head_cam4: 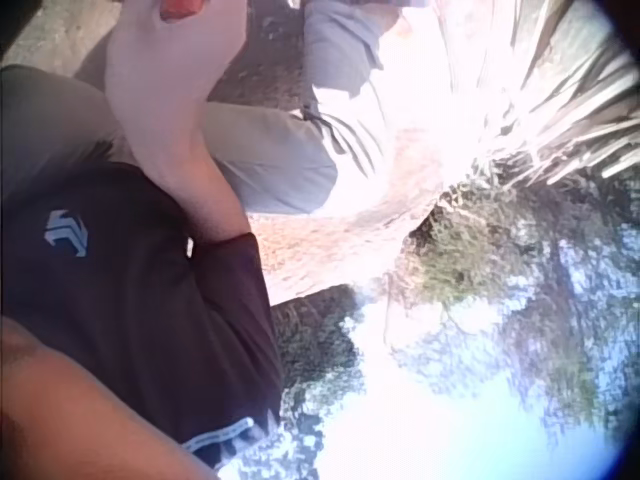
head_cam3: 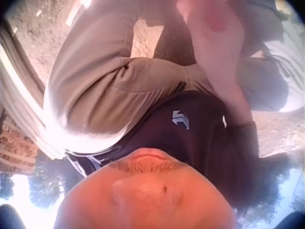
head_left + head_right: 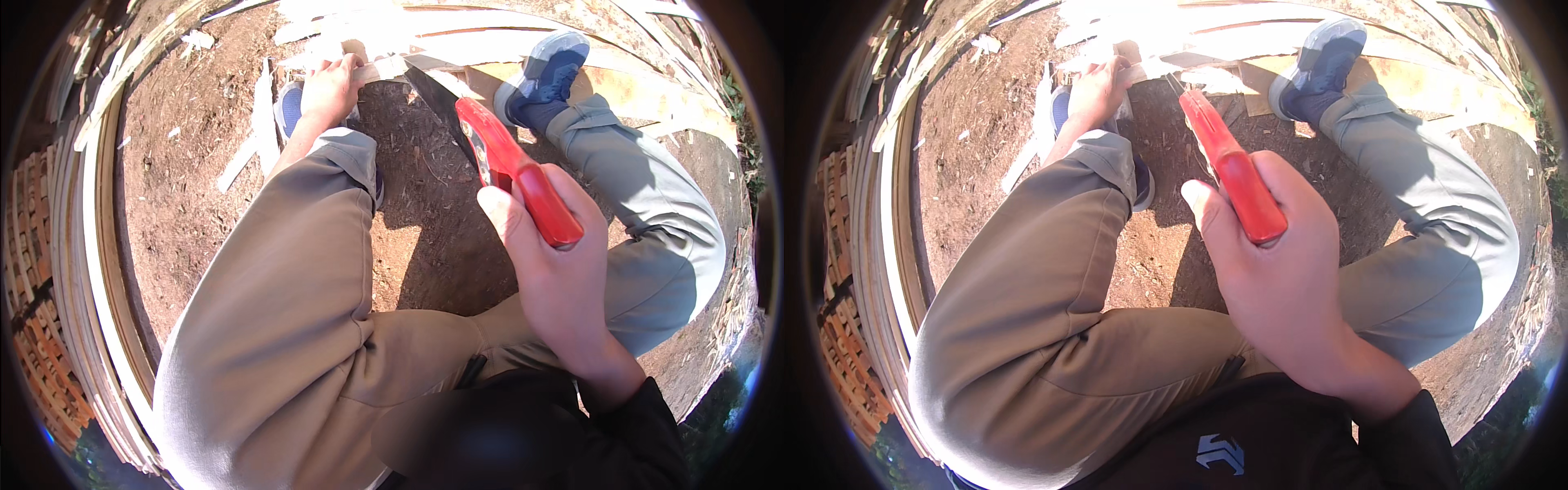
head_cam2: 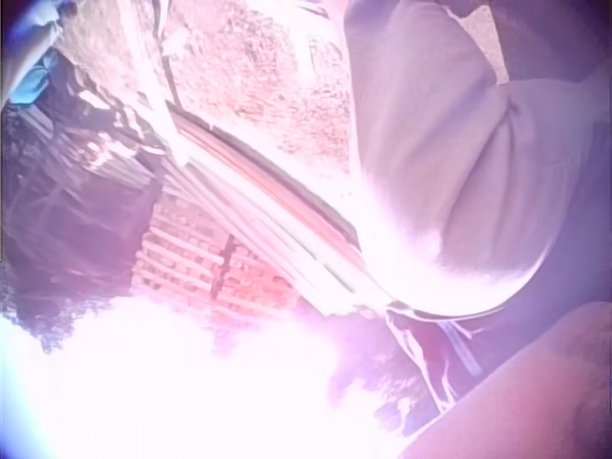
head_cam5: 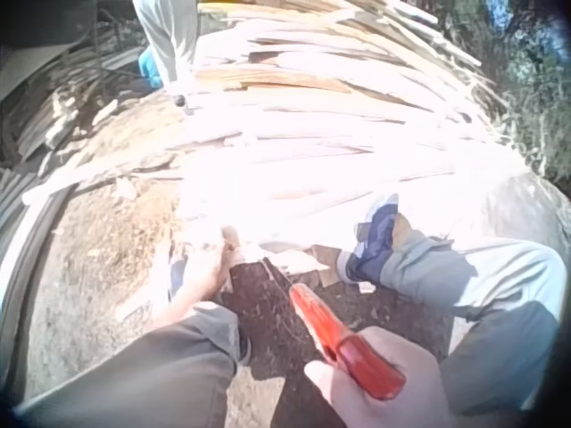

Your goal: The person saws a piece of wood while sitting on the ground, using a handsaw to cut through the material.

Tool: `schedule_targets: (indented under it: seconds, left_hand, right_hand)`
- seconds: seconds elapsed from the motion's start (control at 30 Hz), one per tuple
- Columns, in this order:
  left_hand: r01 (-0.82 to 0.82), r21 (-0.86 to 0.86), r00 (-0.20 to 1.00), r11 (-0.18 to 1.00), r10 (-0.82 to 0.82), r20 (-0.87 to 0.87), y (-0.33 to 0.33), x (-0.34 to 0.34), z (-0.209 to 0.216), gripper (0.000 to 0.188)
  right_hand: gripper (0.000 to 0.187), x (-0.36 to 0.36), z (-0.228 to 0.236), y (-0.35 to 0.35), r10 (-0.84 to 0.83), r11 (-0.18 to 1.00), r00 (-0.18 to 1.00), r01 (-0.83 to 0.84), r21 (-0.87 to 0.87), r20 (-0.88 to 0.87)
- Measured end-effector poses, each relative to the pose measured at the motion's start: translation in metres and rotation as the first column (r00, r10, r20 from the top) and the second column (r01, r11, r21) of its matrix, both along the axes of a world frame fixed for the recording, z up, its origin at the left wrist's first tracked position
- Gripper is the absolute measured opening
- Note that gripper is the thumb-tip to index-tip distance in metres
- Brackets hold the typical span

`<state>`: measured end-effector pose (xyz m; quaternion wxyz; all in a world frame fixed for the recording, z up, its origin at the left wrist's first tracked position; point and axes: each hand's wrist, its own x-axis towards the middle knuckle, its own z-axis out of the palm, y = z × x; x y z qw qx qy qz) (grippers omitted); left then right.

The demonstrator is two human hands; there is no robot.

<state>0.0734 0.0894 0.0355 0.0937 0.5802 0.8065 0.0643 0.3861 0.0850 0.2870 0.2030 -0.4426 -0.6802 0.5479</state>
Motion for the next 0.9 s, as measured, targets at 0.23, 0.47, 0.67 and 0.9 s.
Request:
schedule_targets:
  seconds: [0.23, 0.47, 0.67, 0.9]
  left_hand:
    - [0.019, 0.069, 0.993, 0.997, -0.011, -0.114, -0.006, 0.001, 0.004, 0.037]
    - [0.111, 0.076, 0.986, 0.991, -0.1, -0.134, -0.001, 0.003, -0.011, 0.038]
    - [0.019, -0.092, 0.995, 0.996, -0.029, -0.1, 0.0, 0.005, 0.007, 0.041]
    - [0.053, -0.051, 0.993, 0.997, -0.058, -0.103, -0.006, 0.008, 0.012, 0.037]
  right_hand:
    - [0.02, -0.017, 0.041, 0.009, 0.031, 0.988, 0.992, -0.011, -0.152, 0.126]
    - [0.024, 0.014, 0.06, -0.025, -0.135, 0.989, 0.989, 0.138, -0.049, 0.065]
    - [0.018, 0.042, 0.072, 0.0, -0.181, 0.97, 0.983, 0.179, 0.167, 0.0]
    - [0.011, 0.037, 0.0, -0.008, -0.177, 0.979, 0.981, 0.184, 0.091, -0.075]
